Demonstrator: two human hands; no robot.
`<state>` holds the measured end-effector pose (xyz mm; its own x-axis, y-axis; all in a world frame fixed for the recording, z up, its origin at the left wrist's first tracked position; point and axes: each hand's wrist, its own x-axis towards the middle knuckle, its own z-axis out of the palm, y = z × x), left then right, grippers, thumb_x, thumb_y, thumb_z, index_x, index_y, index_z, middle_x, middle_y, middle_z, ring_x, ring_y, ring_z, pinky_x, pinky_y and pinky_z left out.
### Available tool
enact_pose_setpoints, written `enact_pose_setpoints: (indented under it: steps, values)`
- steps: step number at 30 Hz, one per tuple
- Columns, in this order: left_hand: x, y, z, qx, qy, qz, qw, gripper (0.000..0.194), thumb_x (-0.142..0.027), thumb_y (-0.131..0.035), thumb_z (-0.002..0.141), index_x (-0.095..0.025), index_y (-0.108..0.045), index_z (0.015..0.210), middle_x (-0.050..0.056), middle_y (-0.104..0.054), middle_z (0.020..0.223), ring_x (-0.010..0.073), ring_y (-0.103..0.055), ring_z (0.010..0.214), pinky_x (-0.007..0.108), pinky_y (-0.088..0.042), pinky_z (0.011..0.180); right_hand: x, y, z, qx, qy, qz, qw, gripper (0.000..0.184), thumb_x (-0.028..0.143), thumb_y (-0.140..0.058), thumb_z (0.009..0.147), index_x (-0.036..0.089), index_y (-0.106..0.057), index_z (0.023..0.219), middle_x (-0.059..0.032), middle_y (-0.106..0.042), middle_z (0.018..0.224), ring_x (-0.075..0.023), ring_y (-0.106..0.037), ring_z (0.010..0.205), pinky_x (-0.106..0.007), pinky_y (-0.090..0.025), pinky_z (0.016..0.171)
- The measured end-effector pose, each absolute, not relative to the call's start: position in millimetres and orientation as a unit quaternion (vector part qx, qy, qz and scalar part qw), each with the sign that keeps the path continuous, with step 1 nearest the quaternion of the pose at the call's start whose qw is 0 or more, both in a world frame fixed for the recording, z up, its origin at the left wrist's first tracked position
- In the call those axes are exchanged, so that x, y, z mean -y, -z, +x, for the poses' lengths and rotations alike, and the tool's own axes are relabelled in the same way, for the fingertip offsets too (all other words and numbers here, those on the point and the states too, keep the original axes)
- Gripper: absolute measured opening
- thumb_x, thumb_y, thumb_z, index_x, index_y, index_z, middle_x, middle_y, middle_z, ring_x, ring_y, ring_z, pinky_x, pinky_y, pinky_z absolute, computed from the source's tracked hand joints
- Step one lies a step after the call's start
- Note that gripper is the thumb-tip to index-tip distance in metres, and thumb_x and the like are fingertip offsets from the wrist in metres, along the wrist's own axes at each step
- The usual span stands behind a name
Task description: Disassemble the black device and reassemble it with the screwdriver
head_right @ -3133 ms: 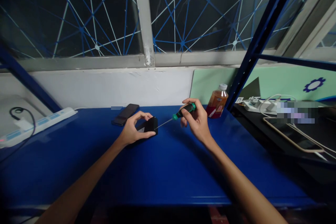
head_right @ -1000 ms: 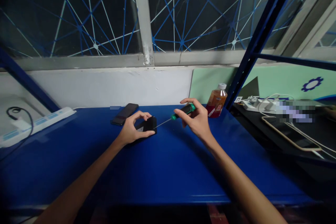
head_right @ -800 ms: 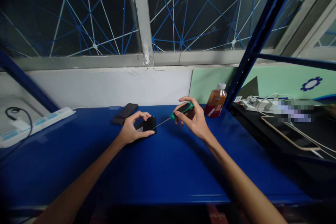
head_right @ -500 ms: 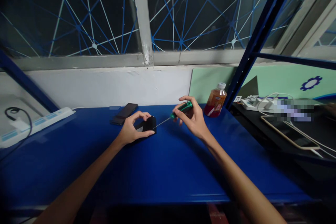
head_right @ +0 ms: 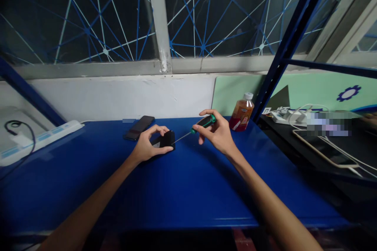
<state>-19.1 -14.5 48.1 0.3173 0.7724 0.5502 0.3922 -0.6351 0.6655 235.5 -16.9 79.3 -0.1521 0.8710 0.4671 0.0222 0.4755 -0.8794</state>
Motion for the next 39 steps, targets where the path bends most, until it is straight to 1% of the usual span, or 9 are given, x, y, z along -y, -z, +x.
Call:
enact_pose_setpoints:
  steps: [3, 7, 9, 15, 21, 25, 28, 33, 39]
  values:
    - [15, -48, -19, -0.373, -0.45, 0.784, 0.211, 0.04, -0.035, -0.08, 0.063, -0.021, -0.05, 0.084, 0.007, -0.065, 0.101, 0.0238, -0.062, 0.098, 0.042, -0.047, 0.093, 17, -78, 234, 0.644, -0.342, -0.374, 0.573, 0.047, 0.037, -0.077, 0.073, 0.021, -0.049, 0.109, 0.0022, -0.063, 0.066, -0.0121, -0.058, 0.037, -0.024, -0.046, 0.034]
    - [14, -48, -19, -0.374, -0.457, 0.781, 0.203, 0.038, -0.033, -0.08, 0.062, -0.021, -0.05, 0.083, 0.006, -0.065, 0.102, 0.0235, -0.062, 0.099, 0.042, -0.046, 0.094, 20, -81, 233, 0.646, -0.417, -0.308, 0.561, 0.052, 0.038, -0.067, 0.082, 0.026, -0.038, 0.123, -0.0061, -0.067, 0.097, -0.0167, -0.067, 0.054, -0.03, -0.055, 0.043]
    - [14, -48, -19, -0.374, -0.459, 0.78, 0.201, 0.037, -0.033, -0.079, 0.062, -0.021, -0.05, 0.082, 0.006, -0.065, 0.101, 0.0235, -0.062, 0.099, 0.042, -0.046, 0.094, 20, -82, 234, 0.646, -0.44, -0.283, 0.555, 0.052, 0.036, -0.067, 0.082, 0.027, -0.037, 0.123, -0.007, -0.066, 0.102, -0.0168, -0.067, 0.053, -0.031, -0.054, 0.042]
    - [15, -49, -19, -0.374, -0.447, 0.786, 0.206, 0.039, -0.034, -0.08, 0.062, -0.021, -0.049, 0.083, 0.006, -0.065, 0.102, 0.0235, -0.063, 0.098, 0.041, -0.047, 0.093, 17, -76, 232, 0.635, -0.345, -0.352, 0.595, 0.05, 0.03, -0.075, 0.077, 0.024, -0.044, 0.116, 0.0027, -0.062, 0.07, -0.0104, -0.055, 0.036, -0.023, -0.042, 0.03]
    - [14, -48, -20, -0.37, -0.457, 0.783, 0.202, 0.038, -0.033, -0.079, 0.063, -0.021, -0.049, 0.082, 0.005, -0.065, 0.1, 0.0224, -0.062, 0.098, 0.04, -0.047, 0.093, 17, -79, 233, 0.649, -0.414, -0.296, 0.565, 0.048, 0.033, -0.068, 0.082, 0.026, -0.039, 0.12, -0.0043, -0.065, 0.095, -0.0154, -0.066, 0.053, -0.028, -0.051, 0.041]
    - [14, -47, -19, -0.372, -0.452, 0.784, 0.207, 0.038, -0.033, -0.08, 0.062, -0.022, -0.048, 0.081, 0.005, -0.066, 0.099, 0.0231, -0.062, 0.098, 0.041, -0.047, 0.093, 17, -76, 233, 0.642, -0.375, -0.333, 0.58, 0.052, 0.03, -0.074, 0.077, 0.025, -0.041, 0.117, -0.0004, -0.065, 0.081, -0.0127, -0.06, 0.04, -0.027, -0.047, 0.036]
    - [14, -48, -19, -0.373, -0.452, 0.783, 0.208, 0.039, -0.034, -0.08, 0.063, -0.021, -0.047, 0.08, 0.006, -0.065, 0.1, 0.0232, -0.062, 0.098, 0.042, -0.046, 0.093, 17, -73, 231, 0.638, -0.324, -0.355, 0.601, 0.05, 0.029, -0.076, 0.075, 0.025, -0.045, 0.114, 0.0023, -0.062, 0.073, -0.0125, -0.059, 0.041, -0.027, -0.048, 0.037]
    - [16, -49, -19, -0.371, -0.451, 0.784, 0.209, 0.039, -0.035, -0.079, 0.064, -0.021, -0.046, 0.08, 0.007, -0.064, 0.101, 0.0227, -0.062, 0.096, 0.042, -0.047, 0.092, 16, -75, 231, 0.651, -0.379, -0.304, 0.583, 0.05, 0.033, -0.072, 0.078, 0.026, -0.041, 0.117, -0.0036, -0.065, 0.094, -0.0151, -0.065, 0.053, -0.028, -0.051, 0.042]
    - [15, -49, -19, -0.362, -0.447, 0.79, 0.214, 0.041, -0.034, -0.079, 0.064, -0.022, -0.041, 0.074, 0.006, -0.064, 0.098, 0.0222, -0.062, 0.097, 0.039, -0.048, 0.089, 16, -72, 230, 0.632, -0.292, -0.382, 0.607, 0.047, 0.033, -0.079, 0.071, 0.024, -0.051, 0.107, 0.0048, -0.06, 0.064, -0.0115, -0.055, 0.038, -0.025, -0.045, 0.035]
